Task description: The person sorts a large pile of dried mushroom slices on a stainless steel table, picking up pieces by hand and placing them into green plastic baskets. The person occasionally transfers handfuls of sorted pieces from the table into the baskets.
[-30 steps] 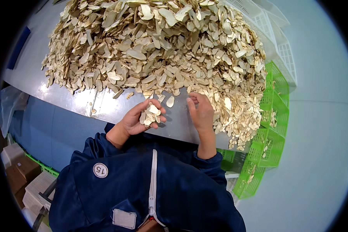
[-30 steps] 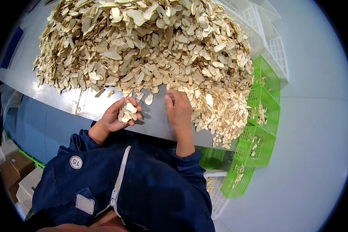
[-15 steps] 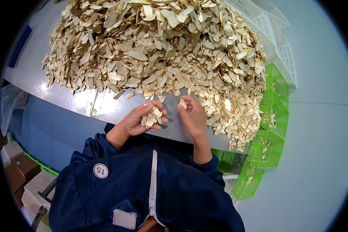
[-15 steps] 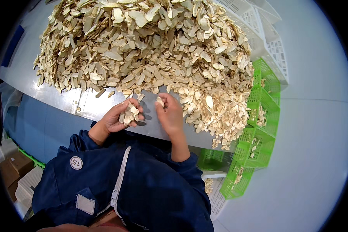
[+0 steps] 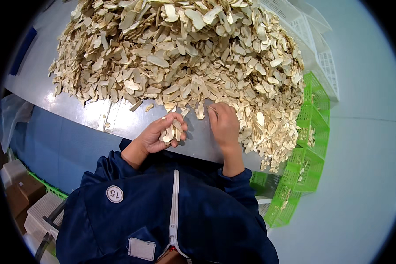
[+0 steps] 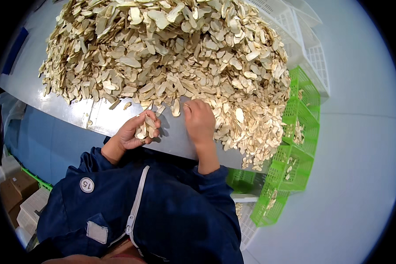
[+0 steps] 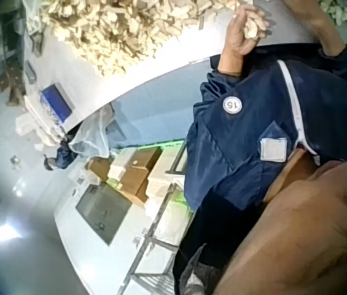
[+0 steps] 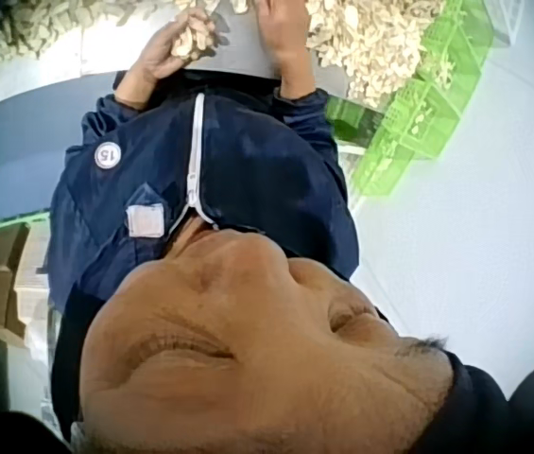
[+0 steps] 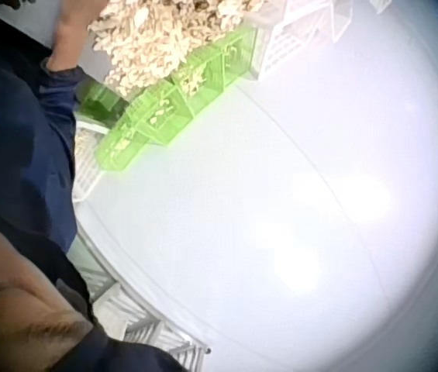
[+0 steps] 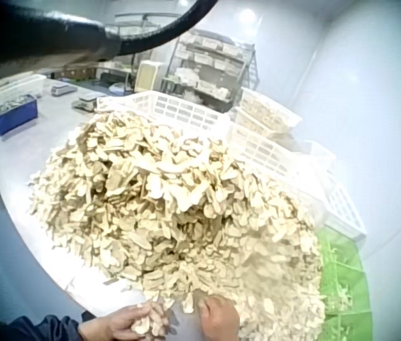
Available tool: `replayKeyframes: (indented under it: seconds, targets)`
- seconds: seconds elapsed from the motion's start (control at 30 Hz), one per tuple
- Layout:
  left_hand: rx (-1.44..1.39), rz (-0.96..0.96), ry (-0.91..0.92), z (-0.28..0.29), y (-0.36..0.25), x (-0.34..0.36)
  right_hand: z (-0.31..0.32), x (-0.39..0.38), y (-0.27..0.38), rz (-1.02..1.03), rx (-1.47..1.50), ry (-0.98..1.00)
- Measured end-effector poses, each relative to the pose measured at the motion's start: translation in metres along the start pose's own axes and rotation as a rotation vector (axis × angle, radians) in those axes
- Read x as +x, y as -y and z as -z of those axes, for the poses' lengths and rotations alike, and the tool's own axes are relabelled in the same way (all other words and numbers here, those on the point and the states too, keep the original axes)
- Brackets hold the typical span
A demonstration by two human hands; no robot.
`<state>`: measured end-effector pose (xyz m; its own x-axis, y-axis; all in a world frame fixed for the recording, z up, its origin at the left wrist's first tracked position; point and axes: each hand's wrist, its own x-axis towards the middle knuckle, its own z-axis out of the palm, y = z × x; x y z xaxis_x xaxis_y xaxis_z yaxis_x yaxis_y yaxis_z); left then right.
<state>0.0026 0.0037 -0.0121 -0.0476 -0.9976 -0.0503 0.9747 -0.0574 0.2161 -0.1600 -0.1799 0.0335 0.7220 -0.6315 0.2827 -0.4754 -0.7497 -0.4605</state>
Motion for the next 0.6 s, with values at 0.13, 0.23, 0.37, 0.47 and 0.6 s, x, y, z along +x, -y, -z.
replayKeyframes:
  seconds: [0.13,0.23,0.37,0.47,0.6]
  targets:
    - [-0.006,0.001,0.014,-0.006,0.000,-0.001,0.010,-0.005,-0.004,-0.051,-0.195,-0.189]
    - [0.049,-0.004,-0.001,-0.003,0.002,0.000,0.012,-0.004,0.017,-0.128,-0.139,-0.087]
    - [0.085,-0.003,-0.050,-0.008,0.000,-0.002,-0.001,-0.010,0.041,-0.123,-0.026,0.077]
    - [0.099,0.004,-0.068,-0.012,-0.001,-0.003,-0.003,-0.014,0.031,-0.060,0.012,0.076]
    - [0.098,0.018,-0.079,-0.013,-0.002,-0.003,0.015,-0.024,0.012,0.119,-0.045,0.109]
